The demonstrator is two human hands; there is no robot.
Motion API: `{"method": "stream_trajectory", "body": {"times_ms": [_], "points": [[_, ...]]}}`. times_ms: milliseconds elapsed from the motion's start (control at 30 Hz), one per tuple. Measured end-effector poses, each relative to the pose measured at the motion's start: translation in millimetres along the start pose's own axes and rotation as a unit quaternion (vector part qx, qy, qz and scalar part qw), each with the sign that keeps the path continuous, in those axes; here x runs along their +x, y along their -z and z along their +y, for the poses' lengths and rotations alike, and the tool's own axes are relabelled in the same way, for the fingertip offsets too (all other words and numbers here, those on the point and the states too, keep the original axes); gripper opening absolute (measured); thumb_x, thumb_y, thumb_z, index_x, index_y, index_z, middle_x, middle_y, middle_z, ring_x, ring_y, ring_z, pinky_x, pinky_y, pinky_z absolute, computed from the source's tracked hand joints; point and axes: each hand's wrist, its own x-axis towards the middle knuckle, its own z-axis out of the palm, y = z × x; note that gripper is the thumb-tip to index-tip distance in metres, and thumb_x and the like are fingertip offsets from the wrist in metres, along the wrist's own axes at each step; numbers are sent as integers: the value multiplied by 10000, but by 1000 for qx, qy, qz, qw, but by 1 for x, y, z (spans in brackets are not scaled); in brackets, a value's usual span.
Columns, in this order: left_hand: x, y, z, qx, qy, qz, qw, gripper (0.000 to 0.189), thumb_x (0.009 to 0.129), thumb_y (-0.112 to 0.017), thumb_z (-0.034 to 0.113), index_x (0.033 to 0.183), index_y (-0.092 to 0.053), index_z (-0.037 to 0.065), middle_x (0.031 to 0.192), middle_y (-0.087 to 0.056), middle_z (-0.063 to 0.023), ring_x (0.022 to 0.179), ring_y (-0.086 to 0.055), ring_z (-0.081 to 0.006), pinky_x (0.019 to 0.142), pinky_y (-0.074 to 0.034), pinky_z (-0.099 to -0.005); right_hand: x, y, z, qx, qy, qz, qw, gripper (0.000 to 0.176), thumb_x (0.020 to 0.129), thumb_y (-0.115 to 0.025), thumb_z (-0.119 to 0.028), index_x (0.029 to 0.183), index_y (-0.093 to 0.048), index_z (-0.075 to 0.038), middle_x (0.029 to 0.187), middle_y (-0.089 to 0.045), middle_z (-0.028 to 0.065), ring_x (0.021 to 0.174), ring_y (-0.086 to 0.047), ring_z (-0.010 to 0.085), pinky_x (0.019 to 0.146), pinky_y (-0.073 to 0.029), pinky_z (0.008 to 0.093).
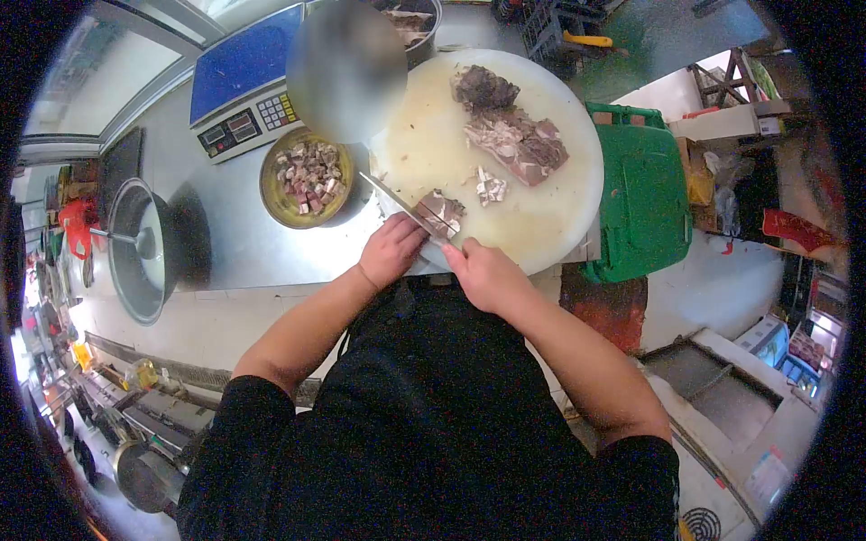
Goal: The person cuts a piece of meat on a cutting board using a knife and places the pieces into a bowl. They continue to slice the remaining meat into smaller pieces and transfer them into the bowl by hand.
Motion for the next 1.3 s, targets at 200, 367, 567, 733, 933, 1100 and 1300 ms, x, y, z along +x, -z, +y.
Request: {"method": "stream_trajectory", "body": {"times_ms": [200,367,567,733,933,1100,1300], "points": [[2,3,0,-8,12,-17,1000,327,763,-651,90,1084,-686,42,1150,-642,-116,1113,-591,-306,958,-512,-370,6,-1,0,53,9,16,998,570,1025,-470,-504,944,-620,40,878,-674,297,873,-661,474,775,-504,524],[24,13,4,-10,34,-2,999,489,684,-726,83,1163,-631,52,1187,-626,-127,1156,-575,-355,1001,-479,-439,-37,18,14,112,13,77,991,445,1027,-496,-406,986,-626,18,814,-656,249,768,-650,403,722,-496,448],[77,20,-7,-21,21,-175,984,699,660,-809,257,1276,-545,60,1164,-621,-148,1140,-567,-366,1017,-444,-439,-49,19,46,193,-51,148,969,436,1035,-479,-392,955,-609,16,752,-612,226,727,-617,374,717,-480,437],[67,11,29,69,219,-143,963,718,672,-855,398,1208,-547,34,1038,-594,-152,1014,-563,-365,919,-459,-454,-61,28,44,149,-93,105,979,484,1040,-460,-433,950,-612,18,787,-622,243,760,-627,392,733,-484,452],[47,-3,32,7,175,4,985,648,697,-845,307,1199,-563,10,1174,-550,-182,1139,-517,-390,994,-449,-472,-66,30,43,88,-76,56,992,532,1041,-446,-481,962,-612,18,877,-651,284,870,-641,468,785,-488,507],[42,-11,29,1,138,-4,990,493,719,-804,189,1156,-635,38,1207,-552,-168,1165,-509,-397,1028,-448,-487,-62,36,35,67,-82,23,994,537,1049,-421,-486,980,-592,18,930,-658,308,919,-625,505,824,-487,532],[40,-14,25,-22,118,24,993,448,711,-807,177,1114,-660,45,1152,-593,-139,1141,-529,-386,1019,-457,-481,-50,30,28,17,-62,28,998,535,1064,-393,-450,992,-573,48,938,-646,338,952,-619,516,831,-479,553]]}}
